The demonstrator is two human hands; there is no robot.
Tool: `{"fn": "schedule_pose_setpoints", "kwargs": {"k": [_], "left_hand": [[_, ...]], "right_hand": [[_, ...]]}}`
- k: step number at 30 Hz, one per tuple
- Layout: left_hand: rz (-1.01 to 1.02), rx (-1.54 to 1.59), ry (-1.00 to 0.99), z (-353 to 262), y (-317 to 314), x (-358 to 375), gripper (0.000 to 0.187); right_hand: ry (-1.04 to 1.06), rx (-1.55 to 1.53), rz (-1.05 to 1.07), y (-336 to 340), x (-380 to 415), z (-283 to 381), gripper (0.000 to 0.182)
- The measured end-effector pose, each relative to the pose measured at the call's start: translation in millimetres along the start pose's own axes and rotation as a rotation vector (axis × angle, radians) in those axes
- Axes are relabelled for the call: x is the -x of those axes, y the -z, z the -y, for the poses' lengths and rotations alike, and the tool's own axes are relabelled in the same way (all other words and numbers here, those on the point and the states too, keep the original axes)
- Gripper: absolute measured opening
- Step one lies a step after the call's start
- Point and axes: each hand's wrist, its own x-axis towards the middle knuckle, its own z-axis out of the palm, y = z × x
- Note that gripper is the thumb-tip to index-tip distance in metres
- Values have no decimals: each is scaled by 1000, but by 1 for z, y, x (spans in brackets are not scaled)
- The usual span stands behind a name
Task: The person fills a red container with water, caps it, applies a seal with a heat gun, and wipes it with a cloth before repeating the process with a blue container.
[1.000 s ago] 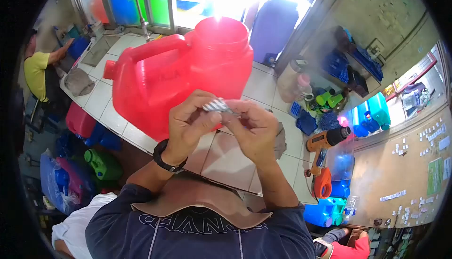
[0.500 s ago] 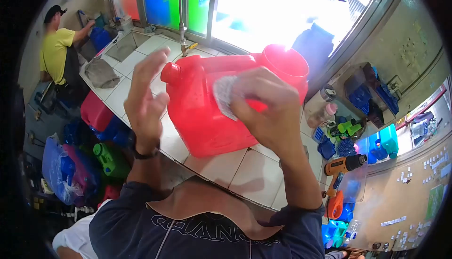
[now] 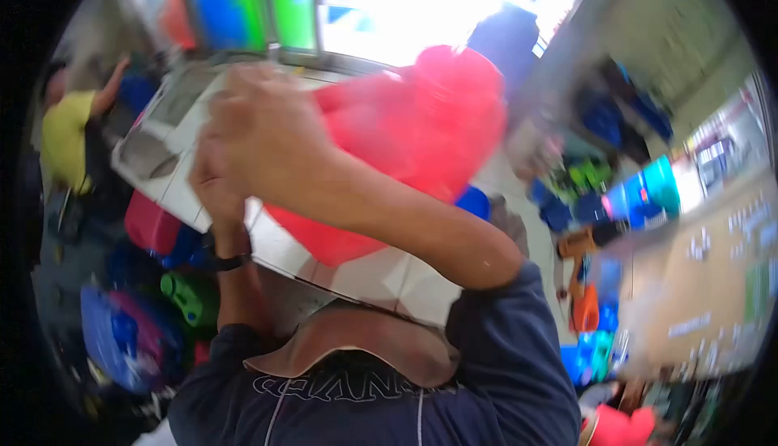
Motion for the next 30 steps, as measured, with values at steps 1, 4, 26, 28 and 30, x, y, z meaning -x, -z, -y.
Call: {"fn": "schedule_pose_setpoints", "kwargs": {"k": [1,4,26,28,30], "left_hand": [[-46,-16,36,18,4,6,30],[-142,55,292,13,1,4,35],[-134,-377,219,-3,12,21,39],[155,-1033,-216,-8,12,20,36],[-178,-397,273,-7,2,19,36]], "right_hand": [[37,-123,-170,6,7,1,20],[12,-452,-396,52,65,-15,17],[-1401,797,-564,246,564,-126,73],[-1760,476,-106,271,573,-113,56],[-1596,555,-58,270,626,-112,41]]}}
